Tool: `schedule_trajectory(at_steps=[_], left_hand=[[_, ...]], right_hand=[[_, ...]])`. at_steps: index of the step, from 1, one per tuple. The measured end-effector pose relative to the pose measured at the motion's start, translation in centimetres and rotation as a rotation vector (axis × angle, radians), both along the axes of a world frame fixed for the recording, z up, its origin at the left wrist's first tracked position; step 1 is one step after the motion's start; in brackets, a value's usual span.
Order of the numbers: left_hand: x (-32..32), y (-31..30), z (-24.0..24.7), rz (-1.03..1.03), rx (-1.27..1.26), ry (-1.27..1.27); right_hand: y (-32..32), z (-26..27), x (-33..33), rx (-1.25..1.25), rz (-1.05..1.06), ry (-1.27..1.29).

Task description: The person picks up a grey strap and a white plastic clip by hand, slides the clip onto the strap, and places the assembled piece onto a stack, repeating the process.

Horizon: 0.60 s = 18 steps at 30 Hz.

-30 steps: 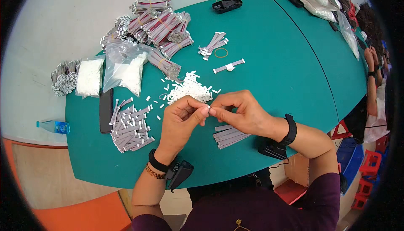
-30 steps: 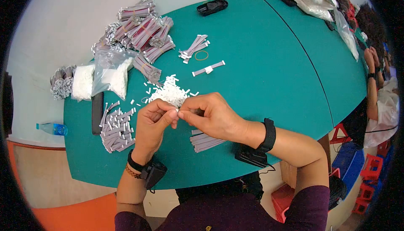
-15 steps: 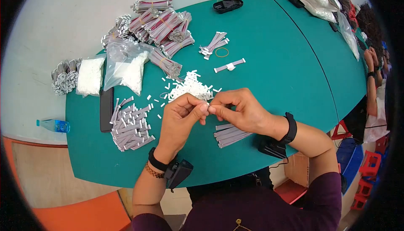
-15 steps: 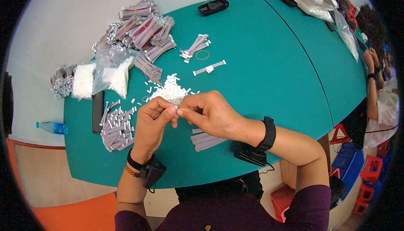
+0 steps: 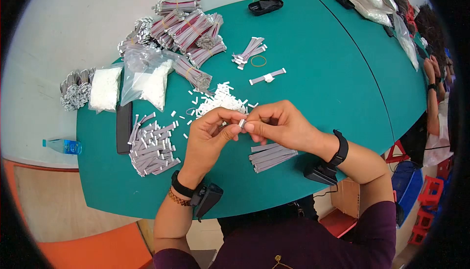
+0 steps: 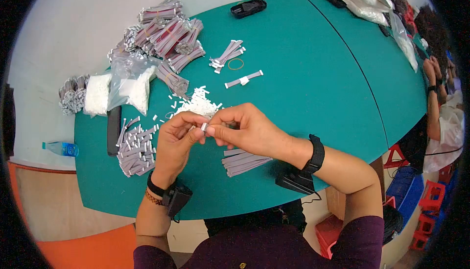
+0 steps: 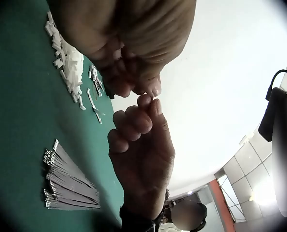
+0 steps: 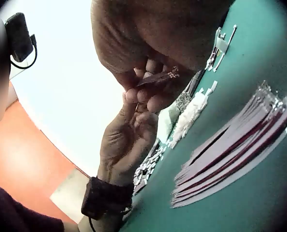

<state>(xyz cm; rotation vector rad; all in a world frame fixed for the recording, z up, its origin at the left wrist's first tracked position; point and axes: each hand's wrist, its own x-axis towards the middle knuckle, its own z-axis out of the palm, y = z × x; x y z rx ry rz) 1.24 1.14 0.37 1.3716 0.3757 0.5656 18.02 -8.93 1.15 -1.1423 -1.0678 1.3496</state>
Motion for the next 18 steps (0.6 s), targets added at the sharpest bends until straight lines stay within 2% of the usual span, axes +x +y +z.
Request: schedule_trajectory(at_steps=[18], left_hand=[[-0.08,-0.17,-0.25,-0.035,-0.001,-0.046]], right_hand=[[-0.41,-0.18,-0.50,0.022,-0.017,0.085]])
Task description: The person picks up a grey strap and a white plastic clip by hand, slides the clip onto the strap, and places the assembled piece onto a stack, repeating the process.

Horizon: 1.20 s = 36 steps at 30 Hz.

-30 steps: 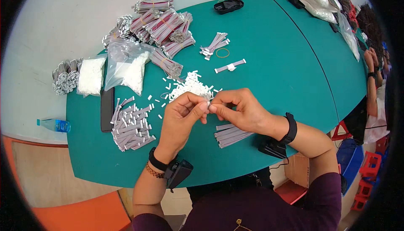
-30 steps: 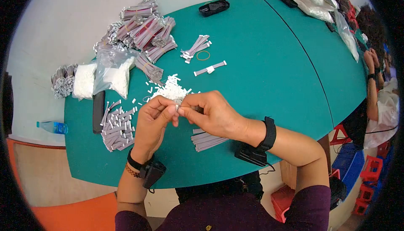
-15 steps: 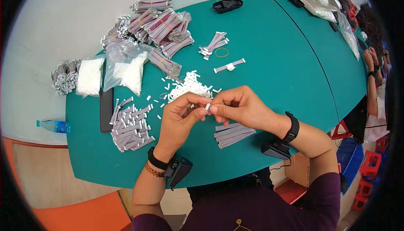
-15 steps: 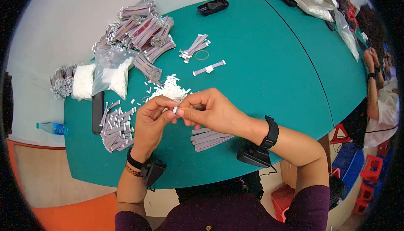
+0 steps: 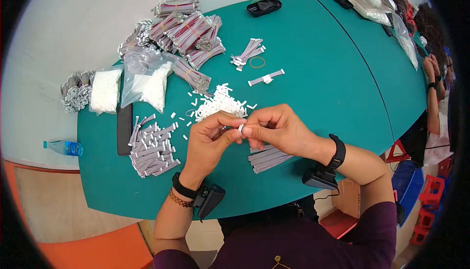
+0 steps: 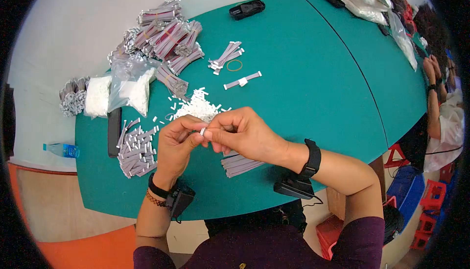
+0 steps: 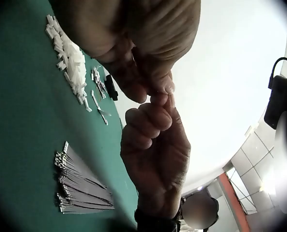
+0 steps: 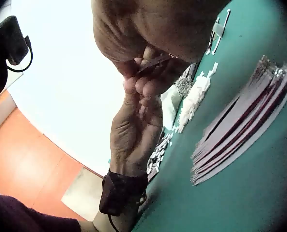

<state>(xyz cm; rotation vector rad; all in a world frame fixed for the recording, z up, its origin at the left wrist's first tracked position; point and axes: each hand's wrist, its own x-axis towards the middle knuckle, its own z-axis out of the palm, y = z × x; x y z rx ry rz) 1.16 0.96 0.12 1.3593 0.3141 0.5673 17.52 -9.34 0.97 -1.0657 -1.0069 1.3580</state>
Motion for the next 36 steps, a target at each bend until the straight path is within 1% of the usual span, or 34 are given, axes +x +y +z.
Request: schedule_trajectory(at_steps=[3,9,12,18,24,27,30,36], left_hand=[[0.2,0.0,-0.5,0.029,-0.053,-0.051],[0.1,0.2,-0.6,0.035,-0.150,-0.058],[0.2,-0.1,0.2,0.028,-0.135,-0.006],[0.2,0.0,0.3,0.050,-0.100,0.079],[0.2,-0.4,0.0,0.144,-0.063,0.138],[0.2,-0.4,-0.1,0.130,-0.113,0.109],[-0.1,0.2,0.5,0.045,-0.267,0.113],[-0.2,0.4,0.6,-0.003,-0.247,0.117]], right_hand=[[0.2,0.3,-0.1,0.007,-0.001,0.043],[0.5,0.2,0.2,-0.032,0.023,0.044],[0.5,0.1,0.4,-0.033,0.020,0.038],[0.3,0.2,0.3,-0.042,-0.014,-0.069],[0.1,-0.4,-0.3,0.233,-0.126,-0.551],[0.3,-0.7,-0.2,0.081,-0.090,-0.266],[0.5,-0.2,0.4,-0.056,-0.030,-0.113],[0.7,-0.2,0.6,-0.064,0.015,-0.067]])
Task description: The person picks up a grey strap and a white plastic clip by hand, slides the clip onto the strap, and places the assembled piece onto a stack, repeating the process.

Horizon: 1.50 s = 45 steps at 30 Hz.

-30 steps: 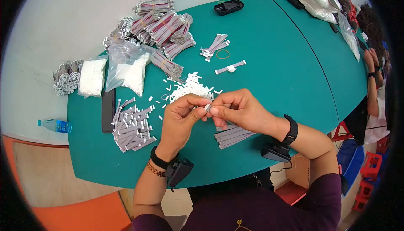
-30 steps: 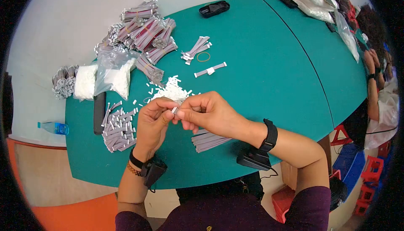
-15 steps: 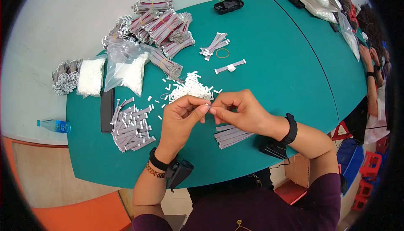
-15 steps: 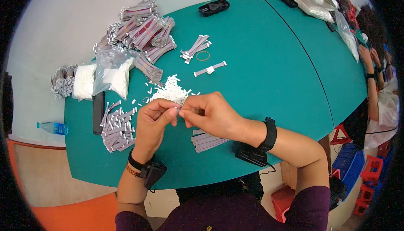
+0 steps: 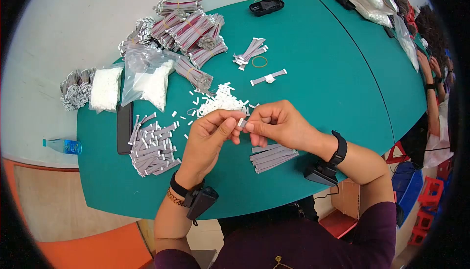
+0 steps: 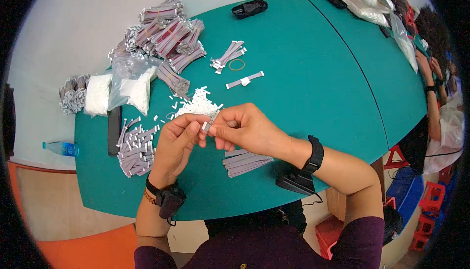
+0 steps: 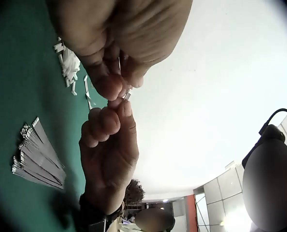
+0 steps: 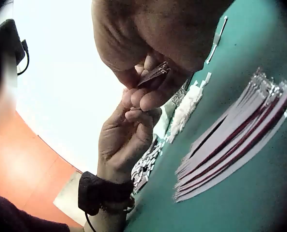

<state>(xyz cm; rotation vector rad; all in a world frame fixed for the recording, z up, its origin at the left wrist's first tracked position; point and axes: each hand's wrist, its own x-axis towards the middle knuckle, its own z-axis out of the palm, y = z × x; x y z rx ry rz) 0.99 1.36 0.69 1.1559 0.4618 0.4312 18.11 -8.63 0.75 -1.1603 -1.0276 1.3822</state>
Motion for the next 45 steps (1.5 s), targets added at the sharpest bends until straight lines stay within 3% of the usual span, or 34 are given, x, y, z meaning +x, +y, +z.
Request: schedule_trajectory(at_steps=[24,30,36,42,45], left_hand=[[0.16,-0.19,-0.55,-0.021,0.170,-0.031],[0.10,-0.34,-0.42,-0.014,0.067,-0.064],[0.23,-0.47,-0.24,0.002,0.223,-0.050],[0.02,-0.20,-0.40,0.019,0.063,-0.092],[-0.38,0.45,-0.36,0.043,0.035,-0.086]], right_hand=[[-0.30,0.01,-0.34,-0.008,0.020,0.092],[-0.31,0.26,-0.47,0.007,0.030,0.112],[-0.35,0.44,-0.42,0.000,0.023,0.132],[-0.11,0.66,-0.49,-0.008,0.040,0.162],[-0.09,0.49,-0.21,-0.013,0.080,0.056]])
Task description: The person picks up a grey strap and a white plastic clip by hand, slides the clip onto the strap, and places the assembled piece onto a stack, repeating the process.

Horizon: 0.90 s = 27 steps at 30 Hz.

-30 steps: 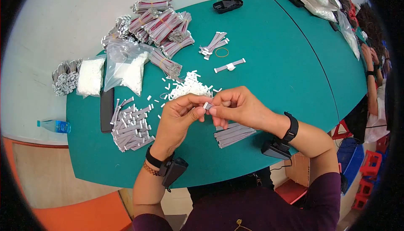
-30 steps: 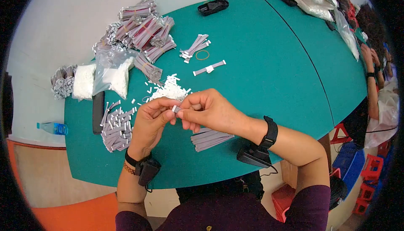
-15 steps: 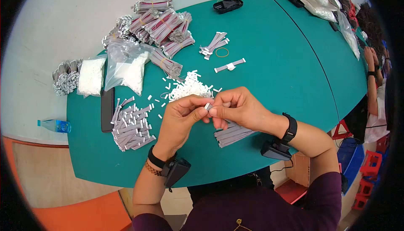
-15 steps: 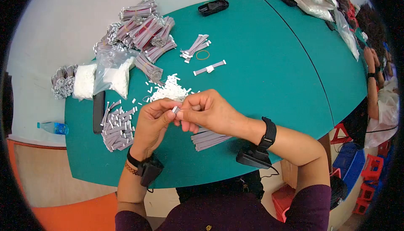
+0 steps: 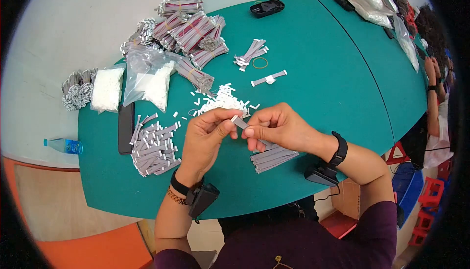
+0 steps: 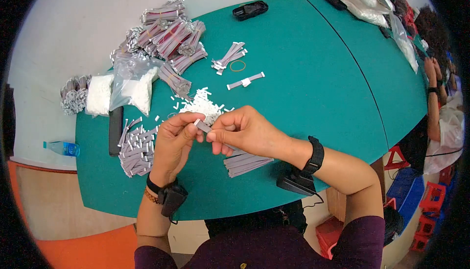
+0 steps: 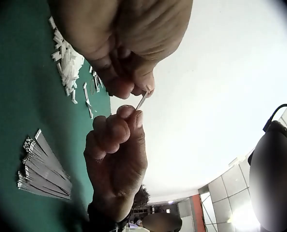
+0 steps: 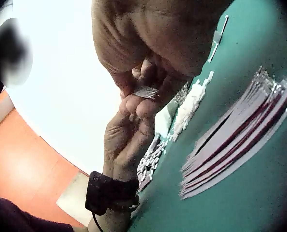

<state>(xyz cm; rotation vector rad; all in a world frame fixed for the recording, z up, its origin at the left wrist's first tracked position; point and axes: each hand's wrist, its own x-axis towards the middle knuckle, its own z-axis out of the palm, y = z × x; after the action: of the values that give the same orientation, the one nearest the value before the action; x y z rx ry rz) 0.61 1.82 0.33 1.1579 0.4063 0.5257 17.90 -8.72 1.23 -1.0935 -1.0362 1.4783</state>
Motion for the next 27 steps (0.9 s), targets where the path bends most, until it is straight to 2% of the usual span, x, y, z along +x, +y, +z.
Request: schedule_trajectory(at_steps=[6,27], left_hand=[[0.1,0.0,-0.3,0.090,-0.015,-0.004],[0.3,0.0,1.4,0.126,0.013,0.000]], right_hand=[[0.1,0.0,0.3,-0.022,0.012,0.003],[0.3,-0.5,0.5,-0.042,-0.014,0.000]])
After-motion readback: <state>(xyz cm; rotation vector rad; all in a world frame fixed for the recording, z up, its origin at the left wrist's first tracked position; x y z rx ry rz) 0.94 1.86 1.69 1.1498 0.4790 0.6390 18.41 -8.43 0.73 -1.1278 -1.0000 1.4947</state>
